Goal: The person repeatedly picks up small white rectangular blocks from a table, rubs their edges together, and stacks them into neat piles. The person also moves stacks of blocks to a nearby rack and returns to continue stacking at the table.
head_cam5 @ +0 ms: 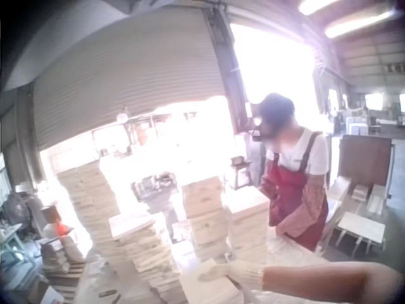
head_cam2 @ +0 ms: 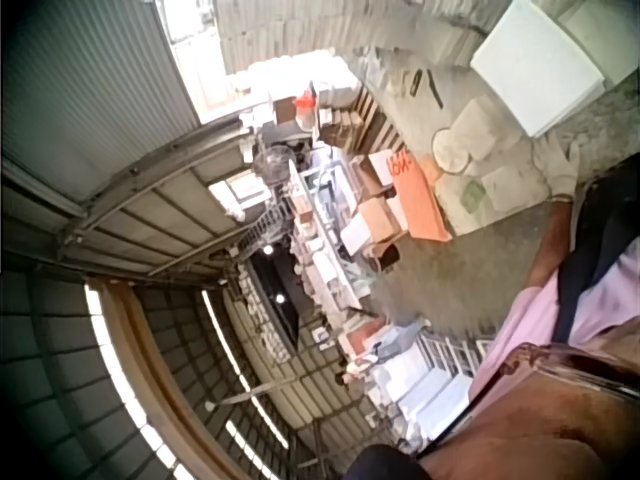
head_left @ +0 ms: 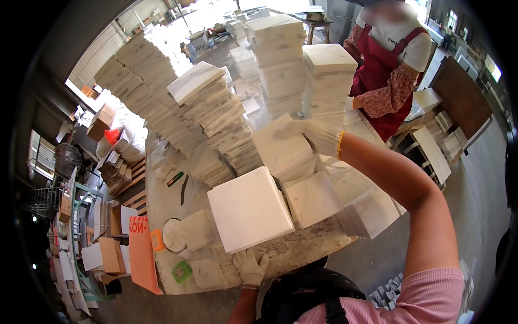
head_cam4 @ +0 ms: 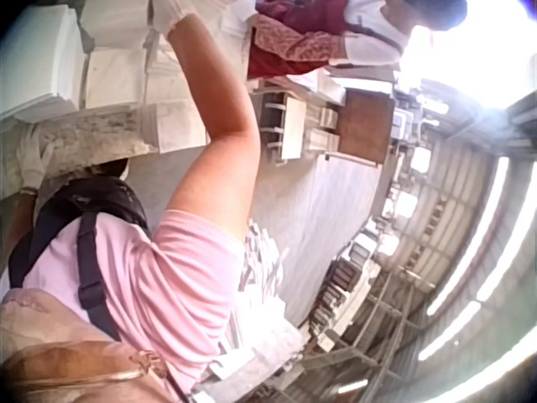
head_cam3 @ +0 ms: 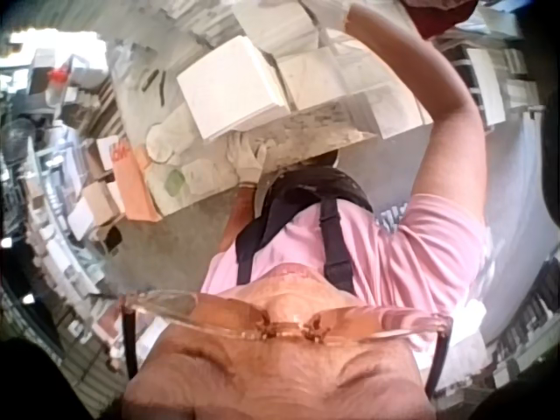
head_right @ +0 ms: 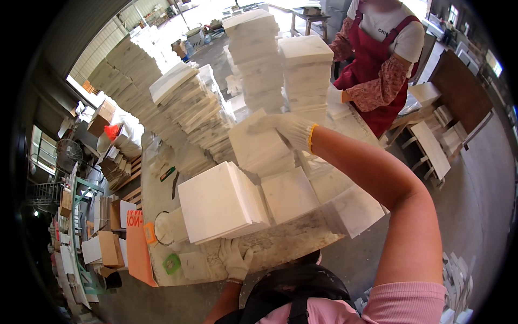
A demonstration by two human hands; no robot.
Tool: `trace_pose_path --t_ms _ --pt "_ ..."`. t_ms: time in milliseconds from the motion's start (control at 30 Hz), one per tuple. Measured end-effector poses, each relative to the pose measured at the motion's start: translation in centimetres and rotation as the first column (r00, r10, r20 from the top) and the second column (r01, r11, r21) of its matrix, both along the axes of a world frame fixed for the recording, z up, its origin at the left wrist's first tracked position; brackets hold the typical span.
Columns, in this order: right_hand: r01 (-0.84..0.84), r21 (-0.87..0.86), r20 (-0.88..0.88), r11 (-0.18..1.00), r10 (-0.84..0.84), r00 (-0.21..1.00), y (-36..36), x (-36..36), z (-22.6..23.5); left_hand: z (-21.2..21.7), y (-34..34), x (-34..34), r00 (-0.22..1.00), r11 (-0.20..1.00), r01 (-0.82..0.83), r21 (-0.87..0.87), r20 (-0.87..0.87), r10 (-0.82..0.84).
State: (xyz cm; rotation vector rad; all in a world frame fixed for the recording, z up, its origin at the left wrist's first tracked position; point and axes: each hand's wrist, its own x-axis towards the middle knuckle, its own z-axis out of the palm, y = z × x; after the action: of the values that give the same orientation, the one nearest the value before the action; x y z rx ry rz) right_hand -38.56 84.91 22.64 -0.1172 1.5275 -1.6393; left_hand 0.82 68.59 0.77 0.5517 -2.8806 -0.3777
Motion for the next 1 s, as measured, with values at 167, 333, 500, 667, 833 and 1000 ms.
trace_pose_path --t_ms 167,333,500,667,833,1000 --pt "-0.034 0.001 0.002 0.999 0.034 0.999 0.1 0.2 0.8 0.0 -0.1 0.0 1.000 1.000 0.002 0.013 -0.017 -0.002" --pt "-0.098 0.074 0.013 0.992 0.098 0.995 0.3 1.5 4.0 -0.5 -0.2 0.4 1.000 1.000 -0.012 0.016 -0.010 0.012" --pt "-0.148 0.120 -0.089 0.982 0.159 0.983 0.8 0.8 4.4 -0.4 -0.1 0.4 1.000 1.000 0.000 0.026 -0.008 0.001" --pt "-0.155 0.126 -0.118 0.980 0.170 0.978 1.4 1.1 4.6 -0.4 -0.1 0.3 1.000 0.999 0.011 0.047 -0.021 -0.010" --pt "-0.150 0.189 -0.193 0.970 0.187 0.963 1.8 2.3 6.2 -1.2 -0.4 0.5 1.000 1.000 0.015 0.019 -0.009 -0.015" --pt "-0.202 0.472 -0.602 0.858 0.482 0.637 3.9 -1.3 5.8 -1.6 -0.2 0.5 1.000 1.000 0.013 0.001 -0.014 -0.013"
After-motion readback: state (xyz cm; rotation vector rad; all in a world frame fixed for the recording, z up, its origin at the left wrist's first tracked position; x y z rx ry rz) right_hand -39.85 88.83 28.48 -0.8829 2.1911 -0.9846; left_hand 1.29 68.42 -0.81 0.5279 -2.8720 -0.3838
